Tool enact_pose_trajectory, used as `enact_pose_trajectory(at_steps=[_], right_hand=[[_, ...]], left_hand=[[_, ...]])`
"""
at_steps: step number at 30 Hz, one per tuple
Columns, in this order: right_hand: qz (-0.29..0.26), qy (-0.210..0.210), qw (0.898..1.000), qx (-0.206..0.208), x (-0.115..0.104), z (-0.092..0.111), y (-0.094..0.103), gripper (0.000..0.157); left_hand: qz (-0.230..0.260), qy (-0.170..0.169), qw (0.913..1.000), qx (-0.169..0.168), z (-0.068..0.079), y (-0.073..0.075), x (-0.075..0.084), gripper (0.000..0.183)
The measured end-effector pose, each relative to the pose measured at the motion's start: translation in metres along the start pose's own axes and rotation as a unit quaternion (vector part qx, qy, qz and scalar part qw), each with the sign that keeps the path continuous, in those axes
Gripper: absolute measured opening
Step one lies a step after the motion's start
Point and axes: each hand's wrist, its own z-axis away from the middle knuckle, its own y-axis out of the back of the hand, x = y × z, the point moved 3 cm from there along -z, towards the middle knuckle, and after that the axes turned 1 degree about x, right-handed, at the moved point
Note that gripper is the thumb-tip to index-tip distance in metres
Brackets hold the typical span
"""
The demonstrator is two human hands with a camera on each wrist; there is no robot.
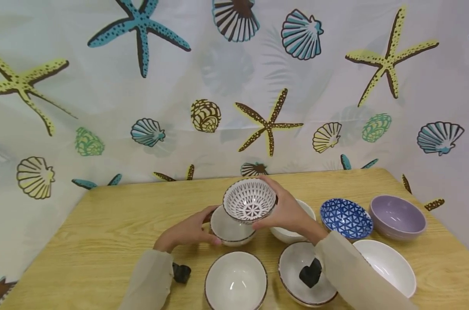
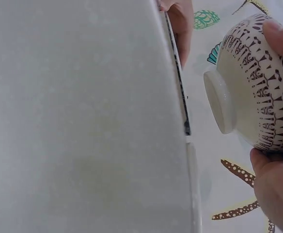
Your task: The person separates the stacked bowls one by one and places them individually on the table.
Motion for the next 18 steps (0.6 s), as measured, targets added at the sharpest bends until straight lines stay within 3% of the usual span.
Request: enact_pose_trajectory(at_steps=[9, 18], right_hand=[[-0.037, -0.012, 0.999, 0.027, -0.007, 0.018, 0.022, 0.113], [0.005, -0.028, 0.998, 0.057, -0.005, 0.042, 0.046, 0.113]], left_hand=[[-0.006, -0.002, 1.0, 0.002, -0.002, 0.001, -0.002, 0.1], [-0.014, -0.023, 0.9996, -0.008, -0.003, 0.0, -0.002, 0.102]])
